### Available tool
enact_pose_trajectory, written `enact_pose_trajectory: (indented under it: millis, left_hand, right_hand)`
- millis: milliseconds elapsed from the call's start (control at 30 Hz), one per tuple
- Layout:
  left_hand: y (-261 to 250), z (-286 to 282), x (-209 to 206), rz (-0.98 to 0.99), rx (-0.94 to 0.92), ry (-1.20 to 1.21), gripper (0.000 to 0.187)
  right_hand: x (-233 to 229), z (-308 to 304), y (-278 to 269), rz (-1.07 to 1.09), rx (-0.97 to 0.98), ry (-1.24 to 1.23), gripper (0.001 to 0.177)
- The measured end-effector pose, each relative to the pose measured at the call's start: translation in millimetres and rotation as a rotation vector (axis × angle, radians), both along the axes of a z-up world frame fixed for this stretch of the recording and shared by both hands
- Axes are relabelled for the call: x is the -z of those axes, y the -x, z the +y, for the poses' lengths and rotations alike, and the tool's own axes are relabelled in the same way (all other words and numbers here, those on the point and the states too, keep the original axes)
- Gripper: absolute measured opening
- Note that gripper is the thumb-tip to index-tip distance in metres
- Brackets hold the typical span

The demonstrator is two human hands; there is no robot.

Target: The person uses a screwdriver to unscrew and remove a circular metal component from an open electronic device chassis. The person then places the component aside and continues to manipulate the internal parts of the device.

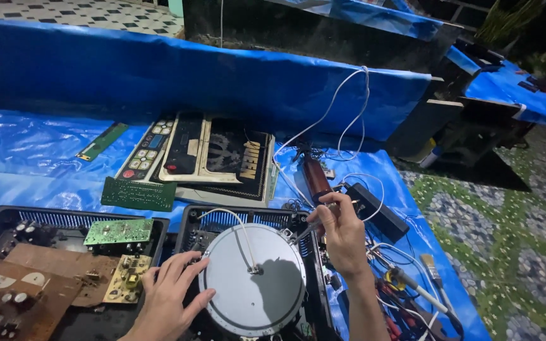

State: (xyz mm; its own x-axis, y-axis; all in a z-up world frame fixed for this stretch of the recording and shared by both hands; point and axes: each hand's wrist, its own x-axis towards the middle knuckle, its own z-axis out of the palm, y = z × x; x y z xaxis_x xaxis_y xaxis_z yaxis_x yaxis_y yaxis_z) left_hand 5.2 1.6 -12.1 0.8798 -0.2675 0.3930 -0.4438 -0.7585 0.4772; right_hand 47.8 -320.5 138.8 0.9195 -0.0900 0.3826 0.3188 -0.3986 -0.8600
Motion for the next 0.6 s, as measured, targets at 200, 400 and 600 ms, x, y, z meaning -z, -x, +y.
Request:
enact_pose_trajectory:
  millis: [200, 400, 600]
  left_hand:
    - [2, 0, -6, 0.022, -0.002, -0.026, 0.057]
    - [-1, 0, 0, -0.007, -0.002, -0.024, 0.058]
    - [0, 1, 1, 0.022, 0.000, -0.008, 0.058]
  right_hand:
    - [1, 1, -2, -0.005, 0.017, 0.047, 0.014]
    - [9, -1, -8, -0.035, -0.059, 0.085, 0.013]
    - [16, -4, -13, 0.001, -0.067, 0.053, 0.013]
